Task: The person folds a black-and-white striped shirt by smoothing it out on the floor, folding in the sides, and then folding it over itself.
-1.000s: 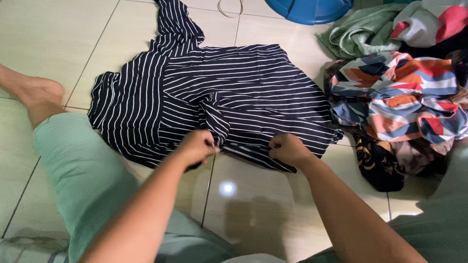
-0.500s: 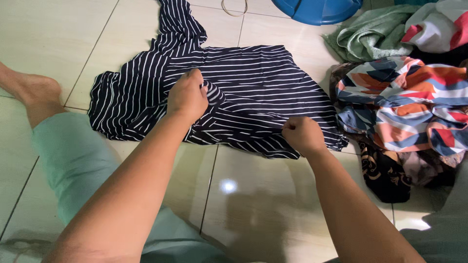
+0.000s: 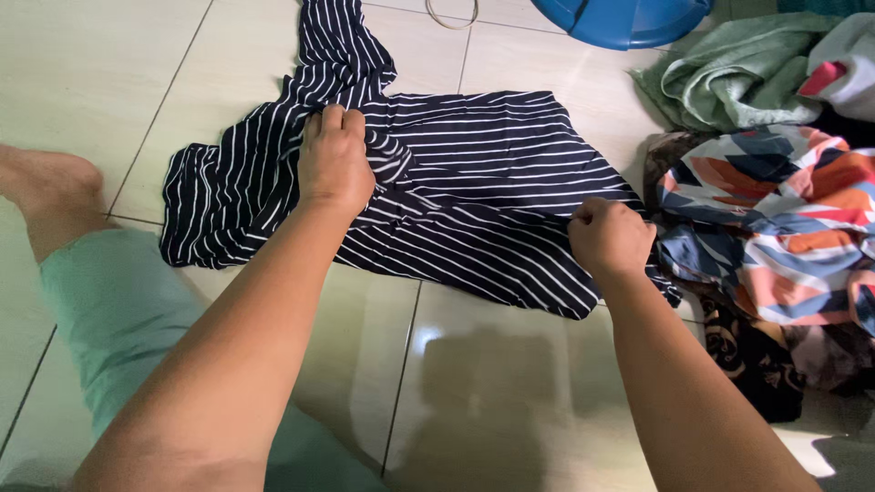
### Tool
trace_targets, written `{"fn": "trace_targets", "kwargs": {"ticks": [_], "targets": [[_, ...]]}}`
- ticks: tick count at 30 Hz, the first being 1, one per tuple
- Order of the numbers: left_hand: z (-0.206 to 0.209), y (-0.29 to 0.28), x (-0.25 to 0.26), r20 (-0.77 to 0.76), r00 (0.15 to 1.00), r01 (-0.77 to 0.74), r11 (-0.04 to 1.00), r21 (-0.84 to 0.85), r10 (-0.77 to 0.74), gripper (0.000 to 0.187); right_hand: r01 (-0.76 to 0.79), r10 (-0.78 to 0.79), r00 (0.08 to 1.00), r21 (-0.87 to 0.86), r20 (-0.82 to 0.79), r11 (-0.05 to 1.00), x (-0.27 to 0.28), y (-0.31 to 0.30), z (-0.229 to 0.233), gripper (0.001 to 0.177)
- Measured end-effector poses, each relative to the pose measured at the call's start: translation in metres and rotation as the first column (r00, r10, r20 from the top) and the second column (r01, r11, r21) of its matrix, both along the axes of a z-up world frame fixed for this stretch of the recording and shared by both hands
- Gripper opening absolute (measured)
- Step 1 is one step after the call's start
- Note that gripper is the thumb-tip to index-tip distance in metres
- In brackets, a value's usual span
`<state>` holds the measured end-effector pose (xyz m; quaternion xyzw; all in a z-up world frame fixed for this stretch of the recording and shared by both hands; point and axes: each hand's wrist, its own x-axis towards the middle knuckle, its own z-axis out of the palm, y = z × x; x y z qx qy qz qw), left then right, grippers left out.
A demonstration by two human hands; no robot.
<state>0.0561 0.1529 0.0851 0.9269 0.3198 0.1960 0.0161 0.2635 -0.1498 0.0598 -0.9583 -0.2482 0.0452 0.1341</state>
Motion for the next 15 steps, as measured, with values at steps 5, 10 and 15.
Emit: {"fn": "trace_targets", "kwargs": {"ticks": [5,10,15], "targets": [[-0.005,0.010,0.013,-0.019,0.999,0.048,0.995,-0.082,-0.050,0.039,-0.089,0.076,0.991,0.116,0.112,0.989,0.014,0.010,-0.017,0.021],[-0.011,-0.017,0.017,0.009,0.998,0.061,0.960,-0.274,-0.062,0.057,-0.188,0.078,0.918,0.253,0.388,0.949,0.008,0.010,-0.030,0.025],[-0.060,-0.062,0.011,-0.092,0.994,0.049,0.984,-0.174,-0.066,0.030,-0.261,0.106,0.934,0.446,0.342,0.856,-0.029,0.014,-0.034,0.020]]}}
